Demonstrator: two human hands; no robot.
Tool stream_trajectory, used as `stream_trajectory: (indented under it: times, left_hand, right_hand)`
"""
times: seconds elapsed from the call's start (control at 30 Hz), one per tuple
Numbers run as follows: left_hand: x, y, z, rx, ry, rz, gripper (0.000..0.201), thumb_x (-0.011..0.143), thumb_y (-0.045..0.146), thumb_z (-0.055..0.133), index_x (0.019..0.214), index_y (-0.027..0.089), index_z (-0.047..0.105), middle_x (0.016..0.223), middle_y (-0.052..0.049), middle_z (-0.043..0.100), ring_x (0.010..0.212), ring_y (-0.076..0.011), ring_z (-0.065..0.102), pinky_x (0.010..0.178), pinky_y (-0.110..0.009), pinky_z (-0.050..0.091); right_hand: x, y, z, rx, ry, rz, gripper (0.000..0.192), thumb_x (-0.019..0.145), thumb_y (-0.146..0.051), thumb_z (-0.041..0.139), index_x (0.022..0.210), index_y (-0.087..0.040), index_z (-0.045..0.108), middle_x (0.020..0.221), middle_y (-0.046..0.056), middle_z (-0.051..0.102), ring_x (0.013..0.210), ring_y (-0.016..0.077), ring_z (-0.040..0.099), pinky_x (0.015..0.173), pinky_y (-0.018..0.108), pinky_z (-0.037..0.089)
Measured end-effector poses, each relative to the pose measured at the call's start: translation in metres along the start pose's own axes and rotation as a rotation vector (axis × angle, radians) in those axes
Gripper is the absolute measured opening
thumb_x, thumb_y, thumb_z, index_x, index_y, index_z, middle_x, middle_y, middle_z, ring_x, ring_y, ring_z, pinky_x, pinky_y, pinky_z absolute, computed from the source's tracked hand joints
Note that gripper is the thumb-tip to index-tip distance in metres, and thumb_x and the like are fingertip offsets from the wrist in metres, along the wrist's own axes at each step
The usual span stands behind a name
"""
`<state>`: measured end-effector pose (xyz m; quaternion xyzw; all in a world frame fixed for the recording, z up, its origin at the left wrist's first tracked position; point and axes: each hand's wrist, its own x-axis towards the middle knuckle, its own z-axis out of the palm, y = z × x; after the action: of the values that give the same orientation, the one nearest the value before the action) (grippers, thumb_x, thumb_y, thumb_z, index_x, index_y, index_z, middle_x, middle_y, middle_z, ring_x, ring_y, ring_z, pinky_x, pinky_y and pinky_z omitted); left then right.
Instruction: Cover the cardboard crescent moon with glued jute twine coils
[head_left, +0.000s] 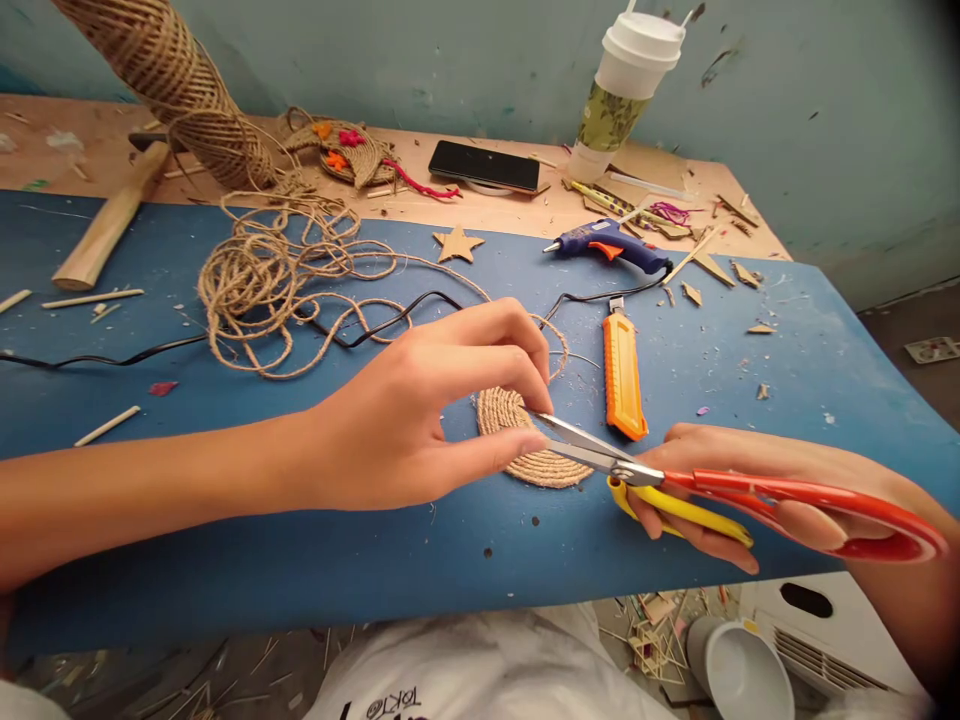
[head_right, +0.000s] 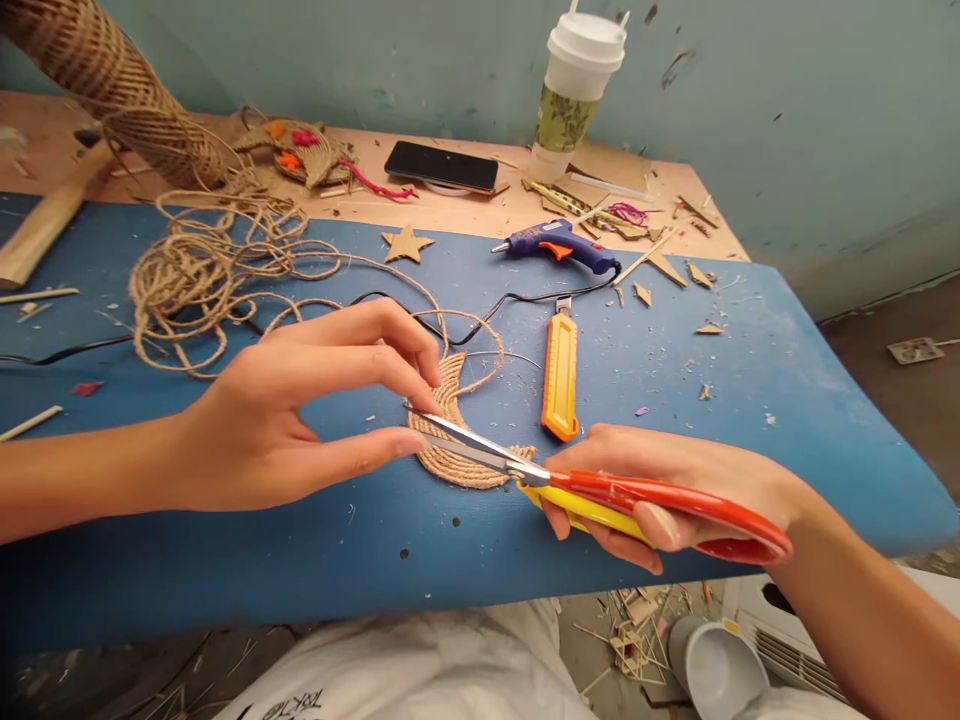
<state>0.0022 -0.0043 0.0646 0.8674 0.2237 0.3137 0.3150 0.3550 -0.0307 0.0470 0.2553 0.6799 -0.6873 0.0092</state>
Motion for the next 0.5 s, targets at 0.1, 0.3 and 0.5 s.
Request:
stream_trajectory:
  times: [0.1,0.3,0.5]
  left_hand:
    - [0.002,0.000,0.004,-0.049,0.051,-0.046,0.011,0.098,0.010,0.074,0.093,0.020,0.073,0.102,-0.004,0.070,0.098,-0.0138,0.070,0.091,-0.027,0.060]
    - [0.002,0.000,0.005,-0.141,0.057,-0.199,0.011,0.095,0.014,0.078,0.085,0.017,0.076,0.098,0.000,0.071,0.089,-0.0106,0.069,0.082,-0.025,0.055]
    - [0.003,0.002,0.002,-0.164,0.033,-0.235,0.011,0.095,0.012,0.075,0.085,0.017,0.075,0.100,0.000,0.072,0.092,-0.0114,0.070,0.083,-0.024,0.056]
  right_hand:
    - [0.005,0.002,0.002,0.164,-0.030,0.069,0.094,0.085,-0.102,0.053,0.121,-0.016,0.068,0.068,-0.001,0.060,0.054,0.0121,0.050,0.056,0.026,0.040]
    - [0.007,0.003,0.006,0.189,-0.015,0.060,0.102,0.075,-0.108,0.052,0.121,-0.018,0.069,0.065,-0.002,0.061,0.052,0.0133,0.053,0.059,0.028,0.042]
    - [0.006,0.014,0.008,0.284,-0.007,0.020,0.095,0.076,-0.101,0.066,0.121,-0.017,0.070,0.066,-0.002,0.062,0.049,0.0112,0.050,0.053,0.025,0.037]
